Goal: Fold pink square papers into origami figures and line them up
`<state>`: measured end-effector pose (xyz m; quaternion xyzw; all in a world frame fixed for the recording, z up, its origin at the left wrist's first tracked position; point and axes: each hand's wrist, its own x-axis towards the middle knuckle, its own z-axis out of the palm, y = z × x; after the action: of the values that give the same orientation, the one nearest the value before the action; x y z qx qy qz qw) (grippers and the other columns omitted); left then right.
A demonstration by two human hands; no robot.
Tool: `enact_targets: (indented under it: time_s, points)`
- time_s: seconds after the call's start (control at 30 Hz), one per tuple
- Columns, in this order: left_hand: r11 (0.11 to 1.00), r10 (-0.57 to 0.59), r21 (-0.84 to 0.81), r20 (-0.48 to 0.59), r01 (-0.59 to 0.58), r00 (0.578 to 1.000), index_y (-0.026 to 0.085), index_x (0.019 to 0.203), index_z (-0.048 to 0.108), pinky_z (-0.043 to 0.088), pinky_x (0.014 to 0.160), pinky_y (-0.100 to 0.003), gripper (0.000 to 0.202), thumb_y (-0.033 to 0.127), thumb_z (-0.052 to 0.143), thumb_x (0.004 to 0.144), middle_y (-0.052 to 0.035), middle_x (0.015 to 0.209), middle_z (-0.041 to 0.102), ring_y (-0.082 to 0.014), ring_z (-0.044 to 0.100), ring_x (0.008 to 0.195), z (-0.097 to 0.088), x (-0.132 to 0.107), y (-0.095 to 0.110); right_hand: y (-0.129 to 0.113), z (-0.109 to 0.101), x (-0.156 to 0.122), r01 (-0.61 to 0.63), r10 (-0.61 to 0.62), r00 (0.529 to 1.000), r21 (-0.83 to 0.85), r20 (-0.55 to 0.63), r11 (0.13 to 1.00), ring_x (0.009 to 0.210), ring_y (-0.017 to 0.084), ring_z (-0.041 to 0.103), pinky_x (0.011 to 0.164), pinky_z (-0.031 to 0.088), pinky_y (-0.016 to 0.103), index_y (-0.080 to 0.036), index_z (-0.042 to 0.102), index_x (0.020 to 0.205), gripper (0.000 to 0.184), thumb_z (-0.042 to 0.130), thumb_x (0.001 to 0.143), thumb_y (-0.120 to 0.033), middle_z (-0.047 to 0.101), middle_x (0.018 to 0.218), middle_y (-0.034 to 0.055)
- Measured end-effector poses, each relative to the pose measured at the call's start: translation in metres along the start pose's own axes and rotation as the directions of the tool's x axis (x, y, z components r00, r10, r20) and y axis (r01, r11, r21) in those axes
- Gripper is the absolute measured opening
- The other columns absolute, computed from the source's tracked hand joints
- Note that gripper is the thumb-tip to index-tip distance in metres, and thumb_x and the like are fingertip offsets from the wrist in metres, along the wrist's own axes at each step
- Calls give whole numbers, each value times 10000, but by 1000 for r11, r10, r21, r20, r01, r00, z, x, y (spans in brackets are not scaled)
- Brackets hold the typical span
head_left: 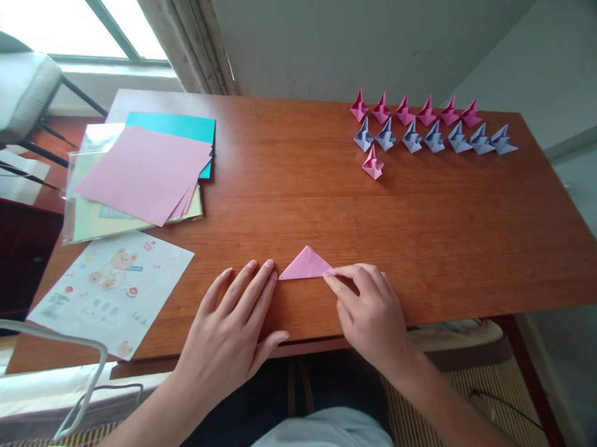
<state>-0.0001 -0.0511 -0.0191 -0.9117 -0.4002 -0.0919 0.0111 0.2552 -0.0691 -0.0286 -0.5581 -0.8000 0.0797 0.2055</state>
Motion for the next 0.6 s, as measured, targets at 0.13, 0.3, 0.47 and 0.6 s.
enact_targets:
  time_s: [0.13,0.3,0.47,0.6]
  points:
    - [994,-76,-86,-96,68,992,64,1484,445,355,1164,-518,625,365,582,953,-201,1487,549,-356,533,1351,-1,3,0,5,-2,16,-54,58,998,155,-26,986,955,235,570,851,505,406,-215,717,1016,219,562,925,-89,674,997,72]
    - [975,-85,-220,-230,33,970,142,1326,582,491,1042,-453,455,125,648,876,-152,1283,706,-296,633,1209,-8,2,5,8,-2,26,-81,82,997,210,2,974,941,231,576,859,512,395,-209,689,926,52,671,899,-169,662,977,61]
    - [968,-79,-252,-207,25,975,146,1295,594,514,1024,-440,410,108,638,889,-151,1287,698,-285,629,1212,-4,7,6,9,1,27,-73,71,997,189,13,979,962,237,577,873,516,403,-210,678,965,97,727,883,-228,667,1029,67]
    - [969,-60,-246,-199,10,978,152,1270,604,521,1026,-438,362,125,626,910,-144,1299,691,-281,622,1223,5,19,5,12,3,30,-24,22,1000,162,13,987,972,236,582,869,524,402,-210,682,1090,162,662,929,-199,674,1047,80]
